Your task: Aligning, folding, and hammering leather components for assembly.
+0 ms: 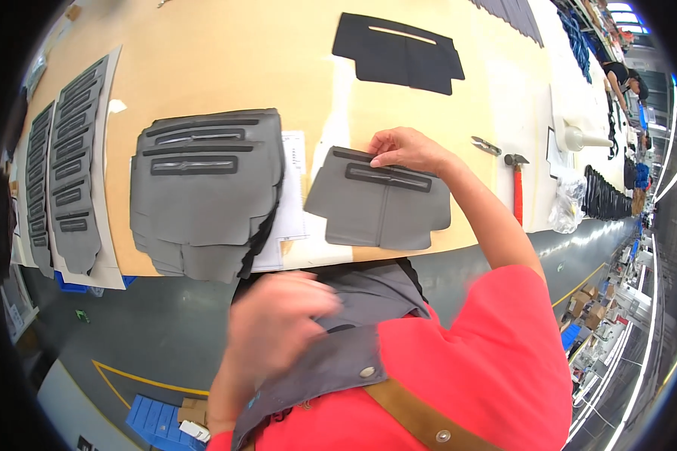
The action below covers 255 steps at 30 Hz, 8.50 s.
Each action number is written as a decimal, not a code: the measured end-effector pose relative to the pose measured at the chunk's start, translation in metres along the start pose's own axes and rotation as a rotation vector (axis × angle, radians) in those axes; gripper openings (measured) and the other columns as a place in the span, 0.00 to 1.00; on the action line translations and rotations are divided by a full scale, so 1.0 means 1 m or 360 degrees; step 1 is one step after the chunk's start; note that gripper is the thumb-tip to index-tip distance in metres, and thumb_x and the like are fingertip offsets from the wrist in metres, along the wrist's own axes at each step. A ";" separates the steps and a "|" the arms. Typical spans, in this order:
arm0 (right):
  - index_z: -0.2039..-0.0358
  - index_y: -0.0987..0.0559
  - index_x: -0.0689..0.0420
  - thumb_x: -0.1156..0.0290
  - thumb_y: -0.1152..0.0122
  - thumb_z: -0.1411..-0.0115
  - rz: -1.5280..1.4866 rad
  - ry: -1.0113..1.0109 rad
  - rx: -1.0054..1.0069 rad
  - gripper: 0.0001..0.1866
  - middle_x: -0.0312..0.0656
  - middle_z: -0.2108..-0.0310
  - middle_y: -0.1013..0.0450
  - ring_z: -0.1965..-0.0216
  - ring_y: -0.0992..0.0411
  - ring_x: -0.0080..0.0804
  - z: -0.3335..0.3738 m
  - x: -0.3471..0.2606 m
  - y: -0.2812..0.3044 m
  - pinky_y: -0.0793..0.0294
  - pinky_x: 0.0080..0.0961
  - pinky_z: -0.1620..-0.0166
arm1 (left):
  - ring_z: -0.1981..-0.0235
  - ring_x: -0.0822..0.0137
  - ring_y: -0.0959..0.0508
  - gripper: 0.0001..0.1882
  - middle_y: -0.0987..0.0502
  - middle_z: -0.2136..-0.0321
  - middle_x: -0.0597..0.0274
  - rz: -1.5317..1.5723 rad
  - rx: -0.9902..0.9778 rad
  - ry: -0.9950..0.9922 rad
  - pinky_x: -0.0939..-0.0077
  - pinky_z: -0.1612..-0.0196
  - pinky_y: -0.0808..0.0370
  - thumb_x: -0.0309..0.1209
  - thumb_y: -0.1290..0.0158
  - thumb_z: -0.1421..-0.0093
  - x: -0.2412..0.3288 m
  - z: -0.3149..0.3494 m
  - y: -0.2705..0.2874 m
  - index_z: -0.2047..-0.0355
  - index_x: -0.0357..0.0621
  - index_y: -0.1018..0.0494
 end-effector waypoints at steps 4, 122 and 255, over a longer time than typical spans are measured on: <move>0.58 0.19 0.62 0.73 0.31 0.36 -0.0033 0.0138 0.0077 0.09 0.37 0.66 0.21 0.63 0.25 0.24 -0.002 0.009 -0.001 0.25 0.24 0.56 | 0.51 0.53 0.23 0.13 0.24 0.59 0.58 0.0966 -0.0591 -0.0621 0.58 0.47 0.27 0.32 0.39 0.36 0.114 -0.057 -0.118 0.52 0.42 0.20; 0.47 0.21 0.63 0.77 0.34 0.47 0.1018 0.1540 0.1100 0.24 0.43 0.57 0.29 0.59 0.30 0.39 0.064 -0.009 -0.033 0.25 0.32 0.52 | 0.37 0.55 0.30 0.32 0.30 0.38 0.50 -0.1831 0.0404 -0.0138 0.59 0.36 0.36 0.38 0.34 0.41 -0.159 -0.095 -0.135 0.41 0.36 0.28; 0.50 0.18 0.58 0.77 0.39 0.46 0.1037 0.1673 0.1099 0.20 0.40 0.58 0.24 0.56 0.26 0.39 0.123 0.065 -0.023 0.21 0.30 0.50 | 0.40 0.51 0.26 0.24 0.26 0.46 0.49 -0.1840 0.0269 -0.0317 0.50 0.31 0.35 0.23 0.46 0.39 -0.142 -0.106 -0.199 0.41 0.37 0.27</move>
Point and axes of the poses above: each hand's wrist, its own z-axis away from the middle knuckle, its own y-axis out of the back of the hand, x = y × z, the point moved 10 cm from there along -z, towards the middle knuckle
